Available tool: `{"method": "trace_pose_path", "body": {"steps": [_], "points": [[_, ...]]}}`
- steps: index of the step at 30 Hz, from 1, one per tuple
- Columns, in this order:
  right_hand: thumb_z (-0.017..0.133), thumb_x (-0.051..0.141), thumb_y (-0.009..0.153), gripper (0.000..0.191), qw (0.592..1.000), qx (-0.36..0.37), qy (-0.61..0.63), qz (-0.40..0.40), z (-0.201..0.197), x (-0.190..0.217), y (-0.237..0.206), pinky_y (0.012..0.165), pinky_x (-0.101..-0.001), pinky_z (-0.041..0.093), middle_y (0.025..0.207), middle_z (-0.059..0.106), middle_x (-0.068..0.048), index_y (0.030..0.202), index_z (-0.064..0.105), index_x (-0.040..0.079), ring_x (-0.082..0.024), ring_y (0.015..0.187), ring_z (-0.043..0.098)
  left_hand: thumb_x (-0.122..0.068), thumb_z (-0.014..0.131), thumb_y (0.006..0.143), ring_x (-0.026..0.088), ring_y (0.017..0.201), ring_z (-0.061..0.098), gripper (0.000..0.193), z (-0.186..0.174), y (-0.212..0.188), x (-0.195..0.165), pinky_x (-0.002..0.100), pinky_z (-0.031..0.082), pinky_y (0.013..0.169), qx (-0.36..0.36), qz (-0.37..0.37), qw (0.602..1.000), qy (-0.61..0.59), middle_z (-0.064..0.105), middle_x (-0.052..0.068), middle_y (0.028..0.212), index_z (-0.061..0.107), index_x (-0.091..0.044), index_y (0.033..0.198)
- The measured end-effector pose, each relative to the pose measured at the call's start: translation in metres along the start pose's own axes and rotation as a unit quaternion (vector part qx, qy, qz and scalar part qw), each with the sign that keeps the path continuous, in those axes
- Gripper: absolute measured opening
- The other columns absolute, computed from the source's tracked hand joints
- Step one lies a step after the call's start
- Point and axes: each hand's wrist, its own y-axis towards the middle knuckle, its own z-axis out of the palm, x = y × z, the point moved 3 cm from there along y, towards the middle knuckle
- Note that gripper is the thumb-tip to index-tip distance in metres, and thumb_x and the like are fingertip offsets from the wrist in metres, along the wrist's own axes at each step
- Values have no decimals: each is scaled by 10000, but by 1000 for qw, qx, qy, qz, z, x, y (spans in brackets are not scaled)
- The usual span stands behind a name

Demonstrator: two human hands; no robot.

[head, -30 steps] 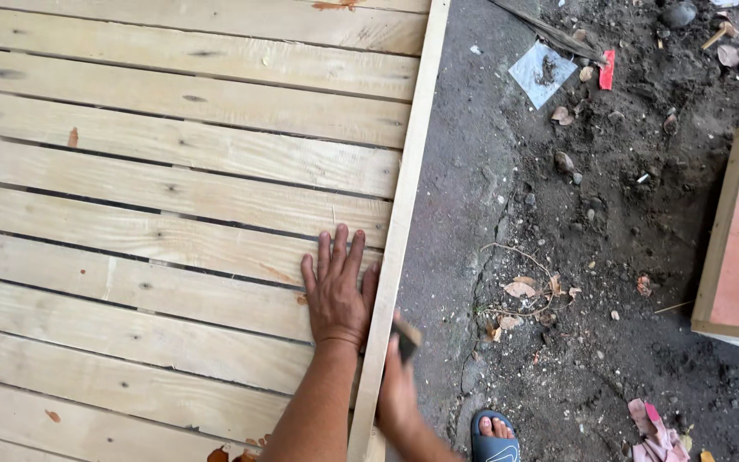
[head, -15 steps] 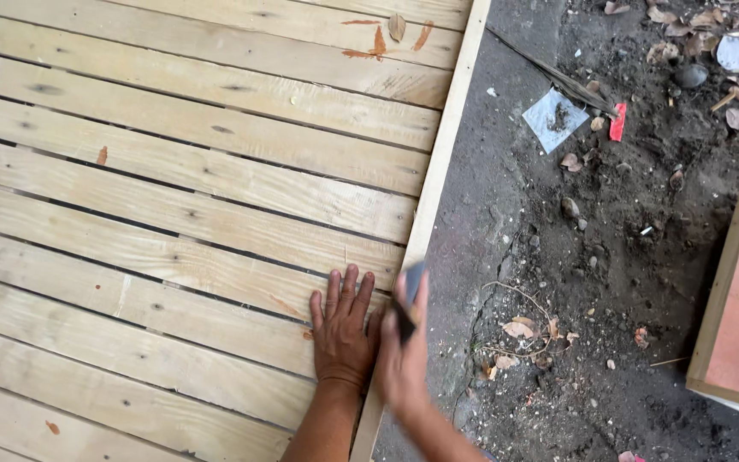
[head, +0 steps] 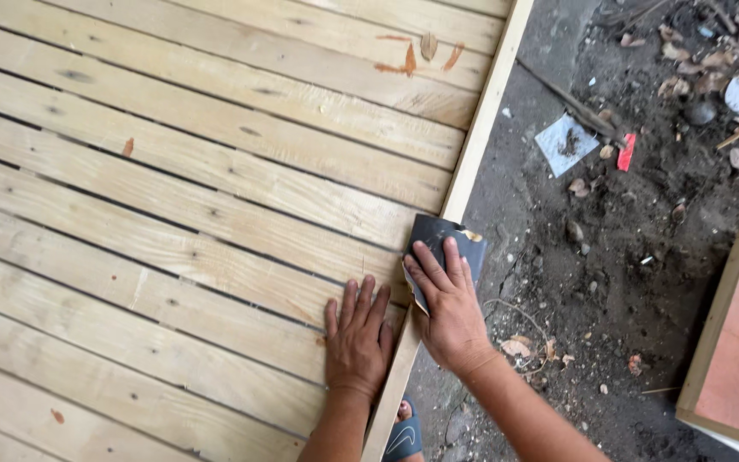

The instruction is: The person sands a slatted wooden furniture frame with sheets of sandpaper, first smoothing the slats and side rails while the frame rests on the ground, then sanding the front rail and a corner leg. Spare sandpaper sheets rest on the slats throughout.

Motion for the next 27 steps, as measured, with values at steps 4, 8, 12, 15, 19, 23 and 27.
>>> {"method": "trace_pose_path", "body": {"steps": [4,8,12,15,19,23,27], "points": [[709,94,781,753,991,91,-63,74,-36,-46,80,1230,-477,121,1626,308,15,1496,537,255,-350,1553,75,-297,511,956,283,1521,236,563,3,0,-1,549,103,1202,-6,8,1000,2,362,50,1619,469,-200,1509],[590,138,956,398,995,48,-30,85,-61,-58,117,1267,-474,196,1586,420,-16,1339,656,221,-352,1533,230,-296,498,959,285,1516,230,569,10,-2,0,545,96,1200,-15,15,1000,20,351,48,1618,449,-199,1518],[495,-65,883,509,997,50,54,38,-23,-16,31,1253,-442,256,1498,470,-122,1273,702,188,-326,1450,343,-313,484,956,277,1517,214,584,14,-7,1,548,96,1190,19,9,999,38,325,46,1627,413,-203,1525],[600,-45,759,626,994,91,-1,-60,-6,7,-6,1169,-551,150,1576,400,-147,1366,625,107,-406,1538,175,-385,479,983,293,1521,212,563,8,0,1,546,114,1191,-31,19,999,31,304,115,1632,414,-212,1515],[590,-76,837,518,994,98,-11,40,-45,-20,57,1209,-448,153,1570,420,-63,1300,666,143,-308,1531,194,-323,451,979,347,1527,181,623,-3,42,5,524,122,1211,-44,10,998,48,253,186,1646,348,-103,1553],[575,16,902,407,994,84,-25,66,-74,-34,103,1251,-477,217,1487,503,-79,1289,660,104,-336,1482,287,-311,458,1000,334,1551,152,656,-8,96,11,503,102,1237,2,-20,999,50,219,158,1671,281,-69,1584],[446,-205,736,608,993,47,72,85,-31,-9,23,1181,-464,217,1579,380,-190,1245,652,56,-370,1479,251,-339,480,977,294,1553,123,695,-10,119,14,492,82,1227,30,-41,998,39,167,113,1690,248,-99,1586]]}}
